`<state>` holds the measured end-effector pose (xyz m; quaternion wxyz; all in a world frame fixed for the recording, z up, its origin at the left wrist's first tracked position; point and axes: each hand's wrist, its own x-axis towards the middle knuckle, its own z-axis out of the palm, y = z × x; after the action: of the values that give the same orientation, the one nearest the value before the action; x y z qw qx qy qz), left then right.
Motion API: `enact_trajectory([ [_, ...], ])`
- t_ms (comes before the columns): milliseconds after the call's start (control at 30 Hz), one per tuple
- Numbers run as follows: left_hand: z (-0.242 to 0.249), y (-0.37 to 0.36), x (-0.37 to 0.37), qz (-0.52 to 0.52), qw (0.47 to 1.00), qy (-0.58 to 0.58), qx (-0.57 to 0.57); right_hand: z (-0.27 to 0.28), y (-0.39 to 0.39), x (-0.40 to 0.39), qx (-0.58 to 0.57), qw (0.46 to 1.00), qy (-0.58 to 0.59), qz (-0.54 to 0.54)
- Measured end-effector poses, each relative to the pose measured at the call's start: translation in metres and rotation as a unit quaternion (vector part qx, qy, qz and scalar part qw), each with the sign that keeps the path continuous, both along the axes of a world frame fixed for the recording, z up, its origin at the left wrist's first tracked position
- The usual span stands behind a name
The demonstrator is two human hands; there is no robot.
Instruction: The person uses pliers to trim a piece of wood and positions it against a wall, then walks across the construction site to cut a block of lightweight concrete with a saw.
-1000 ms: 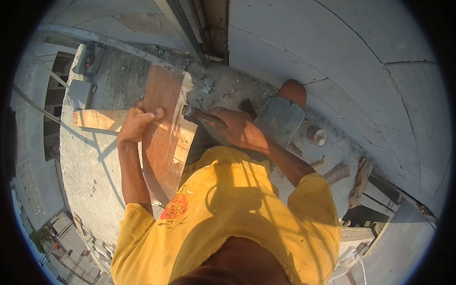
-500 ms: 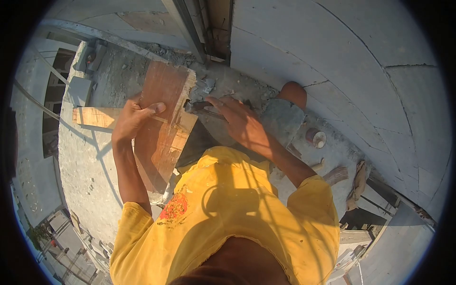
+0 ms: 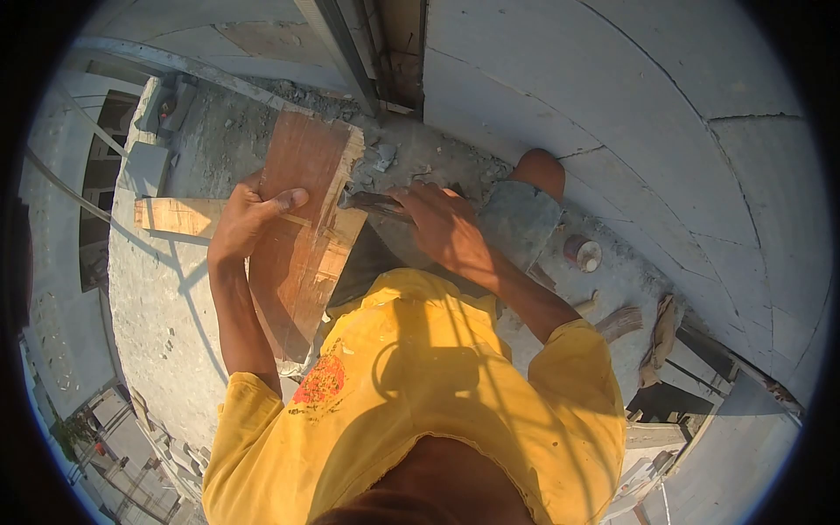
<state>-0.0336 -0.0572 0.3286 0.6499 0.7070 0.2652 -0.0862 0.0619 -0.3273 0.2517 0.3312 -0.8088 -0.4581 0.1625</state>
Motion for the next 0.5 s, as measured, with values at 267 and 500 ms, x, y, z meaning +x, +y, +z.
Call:
enact_trajectory([
  [267,-0.07,-0.005,-0.012,0.008,0.941,-0.109,-0.32,-0.008,0.006,-0.021,0.041,0.847,0.517,0.115],
  [500,-0.042,0.026,-0.022,0.037,0.988,-0.055,-0.141,-0.026,-0.004,-0.015,0.108,0.925,0.338,-0.137],
])
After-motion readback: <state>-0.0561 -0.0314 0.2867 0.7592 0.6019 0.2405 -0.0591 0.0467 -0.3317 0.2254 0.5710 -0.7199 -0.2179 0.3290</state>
